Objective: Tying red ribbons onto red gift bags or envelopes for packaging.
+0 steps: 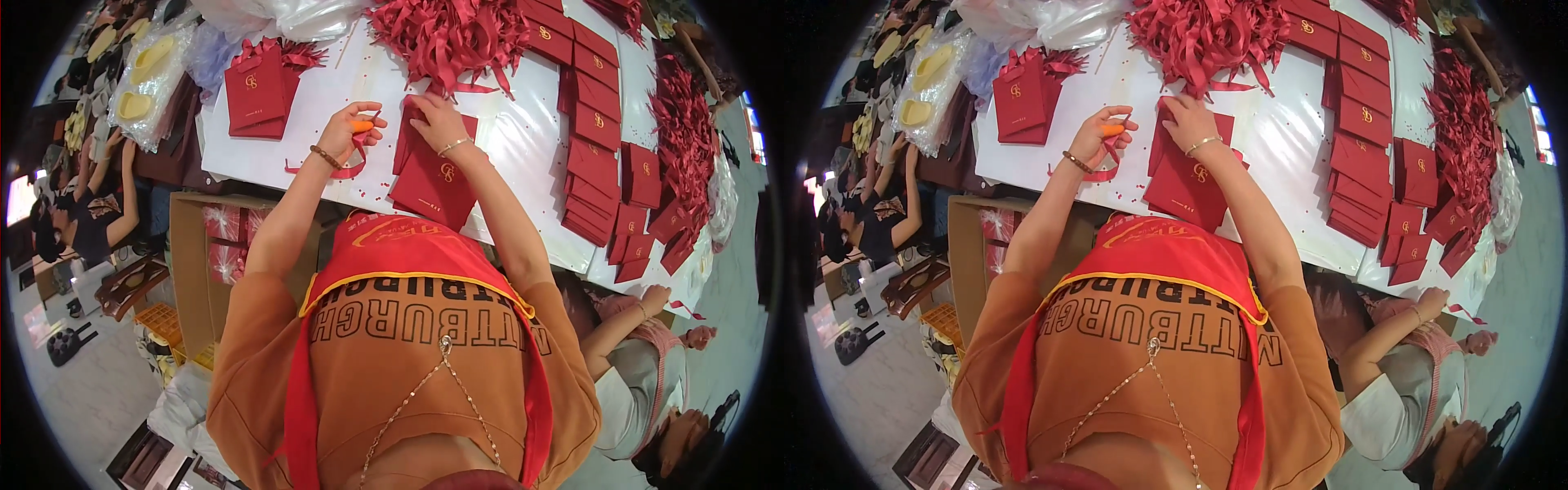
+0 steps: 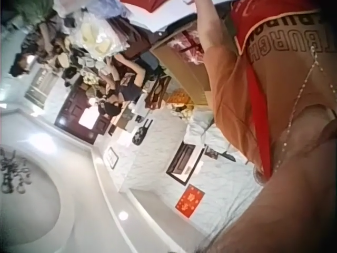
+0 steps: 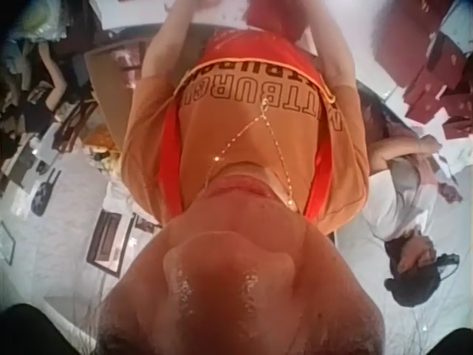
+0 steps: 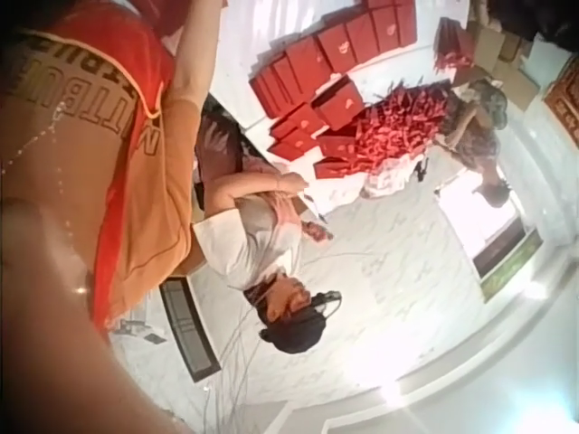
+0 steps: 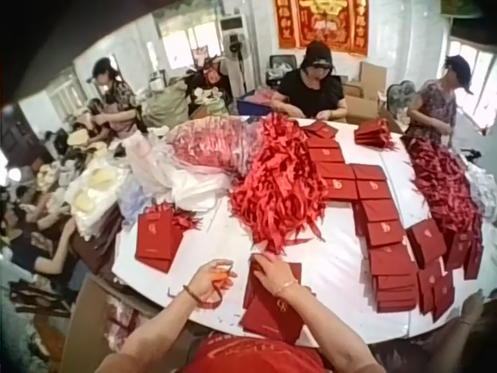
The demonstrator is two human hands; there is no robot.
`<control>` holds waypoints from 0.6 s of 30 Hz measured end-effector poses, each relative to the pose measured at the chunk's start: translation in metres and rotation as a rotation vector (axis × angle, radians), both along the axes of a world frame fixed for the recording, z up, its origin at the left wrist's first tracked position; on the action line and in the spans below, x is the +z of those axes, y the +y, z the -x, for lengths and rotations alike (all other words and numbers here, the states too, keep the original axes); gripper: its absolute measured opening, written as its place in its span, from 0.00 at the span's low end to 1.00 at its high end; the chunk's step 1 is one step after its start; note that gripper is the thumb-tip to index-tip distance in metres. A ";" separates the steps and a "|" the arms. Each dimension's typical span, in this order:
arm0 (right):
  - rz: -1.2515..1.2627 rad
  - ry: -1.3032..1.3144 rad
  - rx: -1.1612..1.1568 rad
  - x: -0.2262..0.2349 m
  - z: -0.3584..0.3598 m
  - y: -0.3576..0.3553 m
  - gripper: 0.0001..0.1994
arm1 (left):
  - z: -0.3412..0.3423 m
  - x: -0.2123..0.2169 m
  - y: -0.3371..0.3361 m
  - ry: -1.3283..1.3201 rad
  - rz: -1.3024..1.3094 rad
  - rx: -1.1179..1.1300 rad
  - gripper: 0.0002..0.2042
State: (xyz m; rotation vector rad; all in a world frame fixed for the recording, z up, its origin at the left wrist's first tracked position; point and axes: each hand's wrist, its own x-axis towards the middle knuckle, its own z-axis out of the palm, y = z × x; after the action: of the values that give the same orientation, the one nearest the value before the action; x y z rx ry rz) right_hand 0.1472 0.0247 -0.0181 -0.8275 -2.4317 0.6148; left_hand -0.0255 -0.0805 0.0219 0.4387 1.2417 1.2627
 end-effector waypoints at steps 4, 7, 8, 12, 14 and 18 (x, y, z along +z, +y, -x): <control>-0.140 0.101 -0.171 0.030 -0.019 -0.021 0.13 | 0.002 -0.013 -0.002 0.062 0.017 -0.005 0.12; 0.023 -0.046 -0.271 0.023 -0.044 -0.036 0.12 | -0.001 -0.019 -0.004 0.126 -0.007 -0.072 0.12; -0.051 -0.089 -0.337 0.025 -0.051 -0.044 0.11 | -0.005 -0.014 -0.003 0.123 -0.026 -0.131 0.11; -0.168 -0.156 -0.392 0.016 -0.067 -0.060 0.12 | -0.043 -0.009 0.001 0.041 -0.006 -0.257 0.09; -0.099 -0.202 -0.365 0.018 -0.064 -0.064 0.14 | -0.052 -0.011 0.002 0.059 0.023 -0.314 0.09; -0.066 -0.186 -0.298 0.026 -0.060 -0.058 0.16 | -0.061 -0.017 -0.002 0.288 0.046 -0.359 0.07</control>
State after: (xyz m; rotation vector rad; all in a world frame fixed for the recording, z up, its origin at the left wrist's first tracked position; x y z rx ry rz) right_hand 0.2068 -0.0331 0.0076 -1.2374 -2.4062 0.3565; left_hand 0.0356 -0.0827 0.0045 0.7926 1.3560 0.8841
